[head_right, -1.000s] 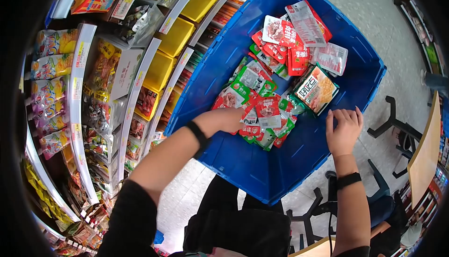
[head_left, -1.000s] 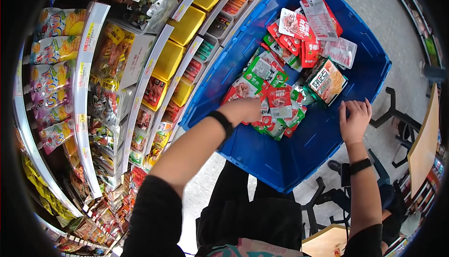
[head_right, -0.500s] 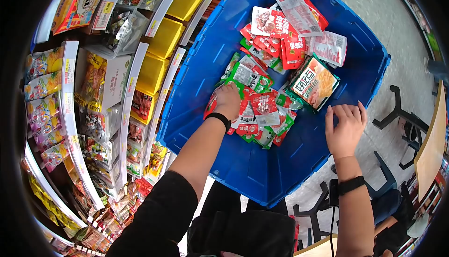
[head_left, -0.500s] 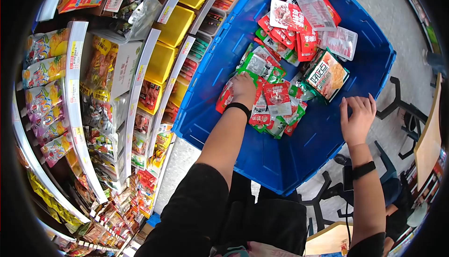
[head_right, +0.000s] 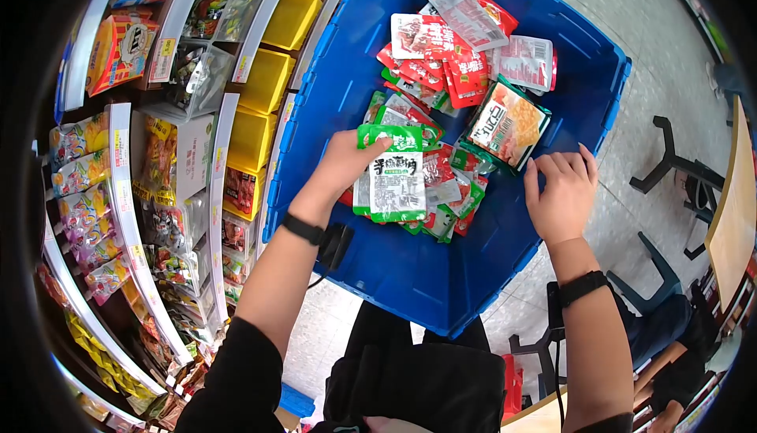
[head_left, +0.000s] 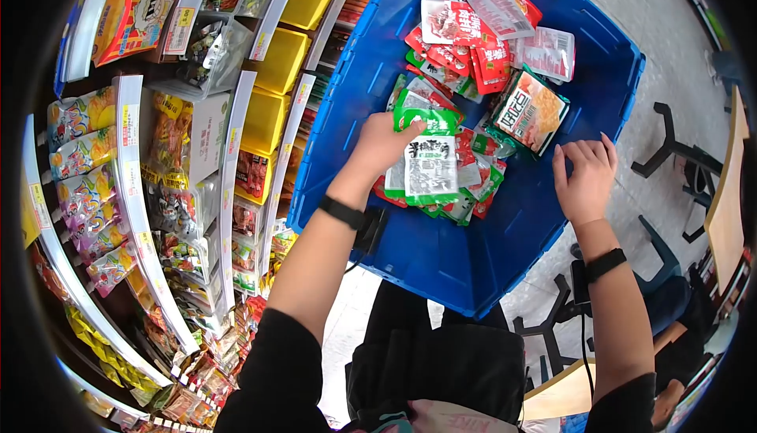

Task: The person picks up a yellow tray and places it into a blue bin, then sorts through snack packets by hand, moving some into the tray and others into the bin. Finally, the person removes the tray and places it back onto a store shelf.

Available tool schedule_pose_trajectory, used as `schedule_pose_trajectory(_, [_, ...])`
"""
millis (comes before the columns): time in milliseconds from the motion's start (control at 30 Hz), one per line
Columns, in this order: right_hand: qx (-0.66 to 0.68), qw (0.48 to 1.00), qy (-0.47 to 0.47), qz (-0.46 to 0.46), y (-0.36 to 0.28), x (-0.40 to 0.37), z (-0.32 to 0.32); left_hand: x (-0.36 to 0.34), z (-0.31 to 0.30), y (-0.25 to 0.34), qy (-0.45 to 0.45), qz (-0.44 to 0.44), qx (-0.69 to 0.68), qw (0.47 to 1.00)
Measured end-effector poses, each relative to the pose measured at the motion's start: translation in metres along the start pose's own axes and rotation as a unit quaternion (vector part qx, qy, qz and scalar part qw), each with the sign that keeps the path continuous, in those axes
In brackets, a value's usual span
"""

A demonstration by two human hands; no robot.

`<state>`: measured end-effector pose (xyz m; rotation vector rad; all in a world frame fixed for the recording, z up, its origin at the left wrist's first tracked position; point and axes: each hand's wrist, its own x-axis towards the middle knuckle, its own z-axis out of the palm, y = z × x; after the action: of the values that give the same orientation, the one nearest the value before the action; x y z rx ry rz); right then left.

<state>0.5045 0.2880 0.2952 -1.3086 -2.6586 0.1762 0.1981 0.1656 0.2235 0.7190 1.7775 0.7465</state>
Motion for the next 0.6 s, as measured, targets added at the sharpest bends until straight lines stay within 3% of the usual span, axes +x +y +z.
schedule_pose_trajectory(33, [0.001,1.0,0.004,-0.001,0.0,0.0,0.0,-0.01,0.001,0.014,-0.003,0.0,0.001,1.0])
schedule_pose_trajectory(100, [0.001,1.0,0.002,0.0,0.0,0.001,-0.001,-0.036,-0.002,0.055,-0.022,-0.079,-0.164,0.983])
schedule_pose_trajectory(133, [0.001,1.0,0.001,-0.001,0.0,0.0,-0.001,-0.043,-0.001,0.061,-0.024,-0.082,-0.163,0.983])
schedule_pose_trajectory(533, [0.025,1.0,0.004,-0.007,-0.002,0.0,-0.003,-0.071,0.024,0.065,0.004,-0.044,-0.237,0.971])
schedule_pose_trajectory(600, [0.025,1.0,-0.003,-0.013,-0.001,0.0,-0.005,-0.062,0.043,0.059,0.007,0.029,-0.218,0.975])
